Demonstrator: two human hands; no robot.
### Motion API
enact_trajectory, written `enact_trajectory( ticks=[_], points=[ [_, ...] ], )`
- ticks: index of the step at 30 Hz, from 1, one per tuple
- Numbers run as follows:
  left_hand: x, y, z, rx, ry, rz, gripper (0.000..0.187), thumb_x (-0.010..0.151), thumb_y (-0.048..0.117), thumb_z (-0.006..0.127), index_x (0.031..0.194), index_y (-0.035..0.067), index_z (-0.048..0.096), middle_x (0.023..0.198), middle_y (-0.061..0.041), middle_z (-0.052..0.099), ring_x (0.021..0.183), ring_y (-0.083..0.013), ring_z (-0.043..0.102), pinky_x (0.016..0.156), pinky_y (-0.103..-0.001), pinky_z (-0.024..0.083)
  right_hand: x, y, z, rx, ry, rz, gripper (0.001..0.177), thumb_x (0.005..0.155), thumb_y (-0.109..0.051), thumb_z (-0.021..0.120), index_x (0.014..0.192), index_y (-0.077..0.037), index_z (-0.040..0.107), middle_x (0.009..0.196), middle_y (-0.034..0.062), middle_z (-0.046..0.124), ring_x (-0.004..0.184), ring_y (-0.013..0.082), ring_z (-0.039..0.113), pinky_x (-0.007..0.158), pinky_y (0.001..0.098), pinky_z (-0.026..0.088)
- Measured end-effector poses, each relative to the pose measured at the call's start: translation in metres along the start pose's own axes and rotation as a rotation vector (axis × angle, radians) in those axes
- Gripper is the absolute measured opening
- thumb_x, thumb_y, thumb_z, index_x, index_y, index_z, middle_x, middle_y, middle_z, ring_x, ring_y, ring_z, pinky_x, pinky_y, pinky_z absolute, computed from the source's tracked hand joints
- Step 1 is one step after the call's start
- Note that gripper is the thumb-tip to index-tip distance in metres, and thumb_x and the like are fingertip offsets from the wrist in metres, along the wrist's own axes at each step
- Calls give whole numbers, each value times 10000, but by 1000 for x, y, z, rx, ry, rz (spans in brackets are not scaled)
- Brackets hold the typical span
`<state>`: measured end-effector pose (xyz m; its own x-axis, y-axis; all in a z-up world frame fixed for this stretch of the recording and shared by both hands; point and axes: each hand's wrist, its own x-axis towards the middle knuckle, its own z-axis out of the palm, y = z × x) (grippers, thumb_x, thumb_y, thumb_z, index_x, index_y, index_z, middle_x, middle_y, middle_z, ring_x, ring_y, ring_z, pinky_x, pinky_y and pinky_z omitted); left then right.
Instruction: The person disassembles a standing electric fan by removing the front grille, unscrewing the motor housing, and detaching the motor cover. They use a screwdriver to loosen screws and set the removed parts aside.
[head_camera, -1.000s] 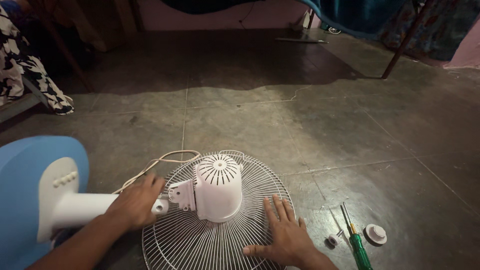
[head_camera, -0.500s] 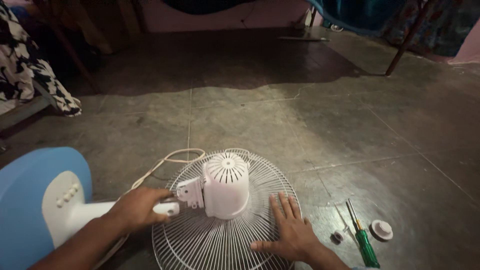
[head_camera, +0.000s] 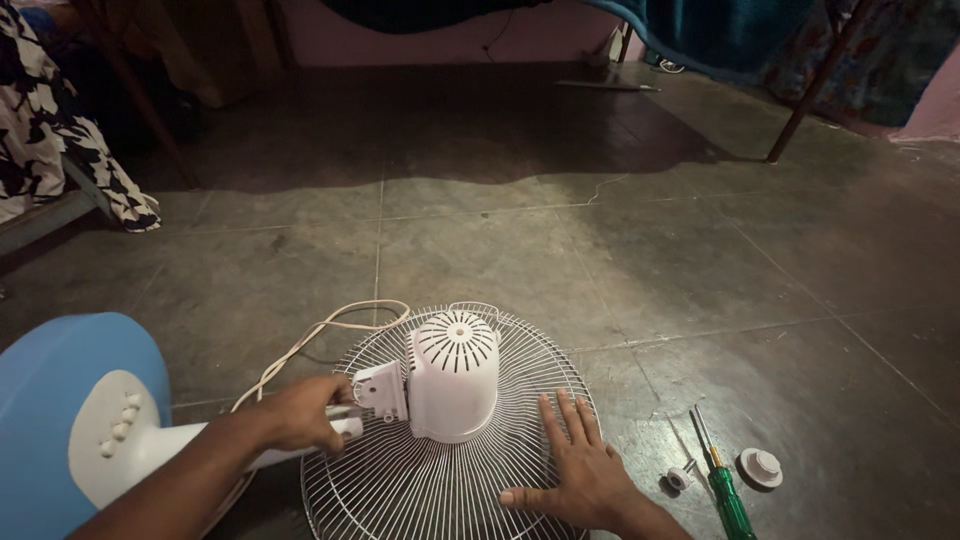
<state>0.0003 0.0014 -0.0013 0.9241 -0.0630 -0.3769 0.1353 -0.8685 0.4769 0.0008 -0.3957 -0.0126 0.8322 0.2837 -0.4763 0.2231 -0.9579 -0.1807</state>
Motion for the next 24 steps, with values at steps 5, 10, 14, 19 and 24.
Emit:
enact_trajectory(
  ticks=[5,10,14,19,24],
  points=[
    [-6,11,-5,-46,5,-26,530,560,144,914,1031,94,677,1039,-89,799,996,-225,768,893,-368,594,3,2,3,-8,0,-6,1477,598,-963,601,1638,-201,-120,1720,140,-198,1584,357,-181,1198,713,184],
    [-24,39,-10,304,84,-198,684,619,411,995,1206,230,695,1377,8,611,1409,-204,430,1209,-495,317,6,1,2,-12,-34,11,1480,597,-961,588,1640,-206,-143,1717,145,-227,1579,375,-198,1188,744,151],
    [-36,55,-8,295,179,-196,938,639,483,960,1434,250,521,1484,-13,495,1476,-225,327,1223,-543,243,6,4,6,-10,-19,-7,1481,599,-971,580,1639,-199,-140,1715,155,-216,1577,383,-197,1190,746,127],
    [-41,61,10,-13,386,23,1026,604,463,941,1488,211,484,1469,-41,558,1358,-242,494,1144,-512,320,8,7,9,36,-7,-27,1489,601,-976,575,1644,-183,-132,1708,187,-203,1567,417,-209,1183,762,97],
    [-34,57,30,-273,516,141,699,775,368,812,1395,149,574,1304,-102,670,1227,-265,659,1018,-392,515,12,8,11,34,14,-23,1493,576,-978,575,1645,-185,-102,1717,181,-176,1573,413,-191,1185,756,105]
  ],
)
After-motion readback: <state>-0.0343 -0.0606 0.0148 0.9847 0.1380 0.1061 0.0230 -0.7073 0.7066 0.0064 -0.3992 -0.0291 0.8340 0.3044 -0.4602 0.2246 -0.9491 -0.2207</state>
